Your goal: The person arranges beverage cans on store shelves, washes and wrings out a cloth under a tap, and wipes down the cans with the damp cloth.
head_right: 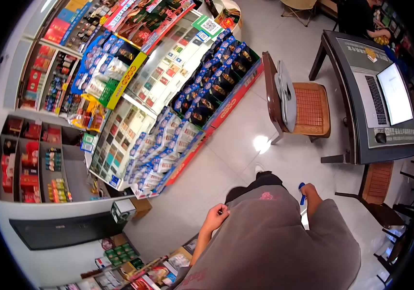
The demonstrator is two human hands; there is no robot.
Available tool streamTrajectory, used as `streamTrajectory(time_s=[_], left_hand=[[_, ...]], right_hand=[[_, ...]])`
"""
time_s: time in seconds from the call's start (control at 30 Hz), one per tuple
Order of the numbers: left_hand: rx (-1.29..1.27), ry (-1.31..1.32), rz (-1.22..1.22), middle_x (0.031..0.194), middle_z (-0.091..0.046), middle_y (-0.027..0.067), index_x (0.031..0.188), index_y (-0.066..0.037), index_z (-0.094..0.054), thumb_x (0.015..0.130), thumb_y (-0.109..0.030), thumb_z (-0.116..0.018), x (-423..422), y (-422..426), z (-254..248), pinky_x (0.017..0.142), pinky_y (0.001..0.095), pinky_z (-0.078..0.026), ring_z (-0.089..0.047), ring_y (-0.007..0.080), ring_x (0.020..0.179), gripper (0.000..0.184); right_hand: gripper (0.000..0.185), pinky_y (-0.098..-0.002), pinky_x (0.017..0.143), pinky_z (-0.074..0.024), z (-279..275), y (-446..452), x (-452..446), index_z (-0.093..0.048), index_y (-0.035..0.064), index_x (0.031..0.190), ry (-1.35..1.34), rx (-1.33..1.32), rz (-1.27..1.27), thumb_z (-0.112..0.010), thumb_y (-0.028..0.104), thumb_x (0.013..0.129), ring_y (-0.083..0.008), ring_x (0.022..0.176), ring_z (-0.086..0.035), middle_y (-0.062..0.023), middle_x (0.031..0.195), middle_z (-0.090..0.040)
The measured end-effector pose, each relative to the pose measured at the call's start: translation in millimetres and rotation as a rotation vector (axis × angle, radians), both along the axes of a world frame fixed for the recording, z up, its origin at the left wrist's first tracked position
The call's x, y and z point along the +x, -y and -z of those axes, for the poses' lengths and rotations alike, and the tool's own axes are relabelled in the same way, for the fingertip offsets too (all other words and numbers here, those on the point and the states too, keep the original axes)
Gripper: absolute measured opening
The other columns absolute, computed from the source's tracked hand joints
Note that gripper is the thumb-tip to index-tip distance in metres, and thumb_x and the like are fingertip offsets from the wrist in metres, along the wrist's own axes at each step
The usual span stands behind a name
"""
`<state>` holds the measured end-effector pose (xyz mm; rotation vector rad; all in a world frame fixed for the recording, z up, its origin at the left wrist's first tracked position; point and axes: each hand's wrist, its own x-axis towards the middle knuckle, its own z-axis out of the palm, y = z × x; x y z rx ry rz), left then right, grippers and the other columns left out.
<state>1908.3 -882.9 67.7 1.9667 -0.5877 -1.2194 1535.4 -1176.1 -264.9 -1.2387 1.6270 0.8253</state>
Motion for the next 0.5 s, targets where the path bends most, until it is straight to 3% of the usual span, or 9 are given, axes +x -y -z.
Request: streamTrajectory(time_s=[0.13, 0.17, 0.33, 0.47, 0.5], left_hand=[[-0.075, -0.065, 0.002, 0.071, -0.054, -0.0039, 0.084, -0.003, -0.059, 0.087, -0.017, -0.073, 86, 72, 17, 0.062, 0.0241, -0.041, -0.047, 0.0062, 0.067, 0.019], [-0.05, -0.113, 0.004, 0.071, -0.054, -0.0041, 0.082, -0.003, -0.059, 0.087, -0.016, -0.073, 109, 92, 19, 0.062, 0.0236, -0.04, -0.047, 0.0061, 0.067, 0.019], [-0.091, -0.118, 0.195, 0.071, -0.056, -0.0034, 0.079, -0.003, -0.061, 0.089, -0.014, -0.07, 233, 211, 51, 0.062, 0.0234, -0.041, -0.048, 0.0058, 0.067, 0.018], [-0.31, 0.061, 0.424, 0.072, -0.061, 0.0003, 0.087, -0.001, -0.066, 0.091, -0.014, -0.066, 337, 307, 74, 0.063, 0.0251, -0.045, -0.054, 0.0076, 0.068, 0.013], [-0.182, 0.052, 0.484, 0.075, -0.064, 0.0039, 0.096, 0.0, -0.068, 0.091, -0.015, -0.065, 363, 338, 63, 0.066, 0.0271, -0.047, -0.057, 0.0104, 0.07, 0.016]], right_hand=[[0.022, -0.0388, 0.052, -0.0573, -43, 68, 80, -0.069, -0.0066, 0.074, -0.097, 0.003, -0.195, -0.053, 0.01, 0.076, -0.0285, 0.061, -0.071, -0.0218, 0.07, -0.068], [0.023, -0.0345, 0.053, -0.0574, -62, 81, 102, -0.069, -0.0043, 0.07, -0.142, -0.042, -0.077, -0.056, 0.014, 0.074, -0.0259, 0.06, -0.071, -0.0193, 0.069, -0.069], [0.025, -0.0351, 0.055, -0.0581, -80, 133, 165, -0.07, -0.004, 0.073, -0.092, -0.128, 0.039, -0.062, 0.019, 0.076, -0.0243, 0.06, -0.071, -0.0183, 0.069, -0.069], [0.035, -0.0358, 0.054, -0.0578, -91, 97, 188, -0.071, -0.0063, 0.081, 0.079, -0.022, -0.057, -0.069, 0.028, 0.079, -0.0244, 0.059, -0.07, -0.0175, 0.074, -0.07], [0.038, -0.0396, 0.054, -0.0578, -120, 86, 218, -0.071, -0.0072, 0.086, -0.079, -0.05, 0.534, -0.071, 0.031, 0.081, -0.0273, 0.062, -0.07, -0.0173, 0.078, -0.071]])
